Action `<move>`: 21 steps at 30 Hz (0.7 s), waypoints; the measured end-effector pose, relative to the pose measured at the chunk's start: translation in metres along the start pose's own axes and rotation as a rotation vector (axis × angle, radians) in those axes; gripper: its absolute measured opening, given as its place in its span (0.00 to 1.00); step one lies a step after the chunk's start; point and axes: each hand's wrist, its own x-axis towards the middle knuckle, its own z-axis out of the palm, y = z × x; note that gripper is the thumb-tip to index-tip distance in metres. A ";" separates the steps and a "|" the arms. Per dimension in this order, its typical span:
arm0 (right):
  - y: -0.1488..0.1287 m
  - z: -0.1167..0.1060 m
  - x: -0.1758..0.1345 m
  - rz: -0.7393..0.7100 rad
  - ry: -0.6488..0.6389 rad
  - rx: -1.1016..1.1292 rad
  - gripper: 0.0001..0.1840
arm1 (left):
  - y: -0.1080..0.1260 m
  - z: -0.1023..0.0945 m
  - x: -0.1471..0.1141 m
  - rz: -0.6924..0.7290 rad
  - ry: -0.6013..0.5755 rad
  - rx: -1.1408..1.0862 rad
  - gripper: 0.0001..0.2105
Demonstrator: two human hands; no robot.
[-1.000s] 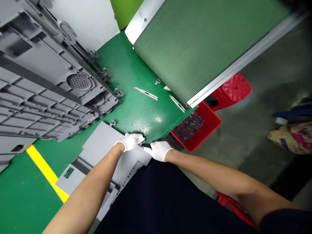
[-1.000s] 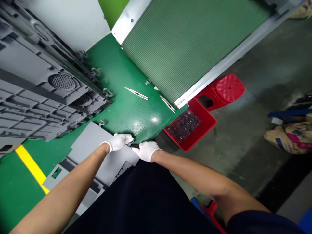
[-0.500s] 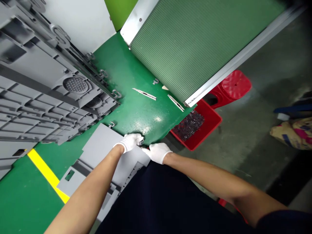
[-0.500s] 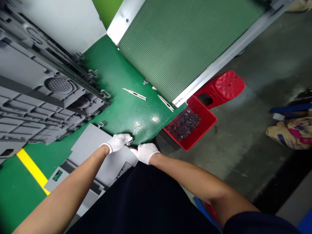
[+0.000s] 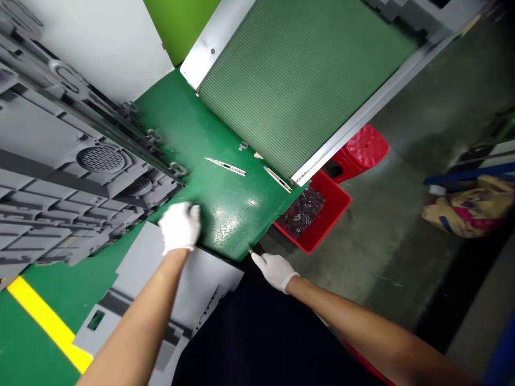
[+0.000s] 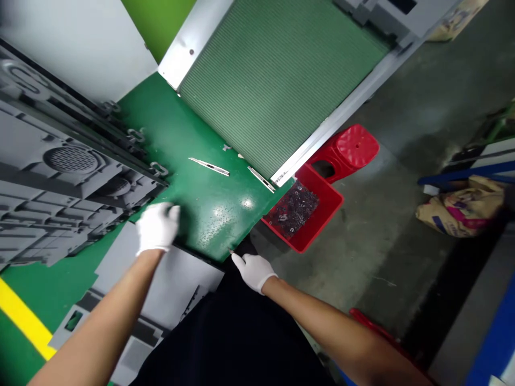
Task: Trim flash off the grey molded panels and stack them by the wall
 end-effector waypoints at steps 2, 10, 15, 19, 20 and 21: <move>-0.004 -0.004 0.000 -0.024 -0.021 -0.015 0.40 | -0.051 -0.017 0.011 -0.174 0.032 0.241 0.25; -0.048 -0.020 0.019 -0.128 -0.119 -0.091 0.38 | -0.108 -0.031 0.040 -0.100 -0.412 0.169 0.26; -0.095 -0.016 0.045 -0.198 -0.141 -0.113 0.43 | -0.109 -0.014 0.045 -0.051 -0.476 0.098 0.23; -0.139 -0.005 0.070 -0.270 -0.138 -0.090 0.47 | -0.114 -0.014 0.042 -0.017 -0.625 -0.102 0.26; -0.149 -0.001 0.075 -0.277 -0.136 -0.095 0.48 | -0.114 -0.017 0.041 -0.020 -0.649 -0.141 0.25; -0.158 0.002 0.079 -0.276 -0.136 -0.101 0.48 | -0.114 -0.019 0.042 -0.017 -0.671 -0.171 0.24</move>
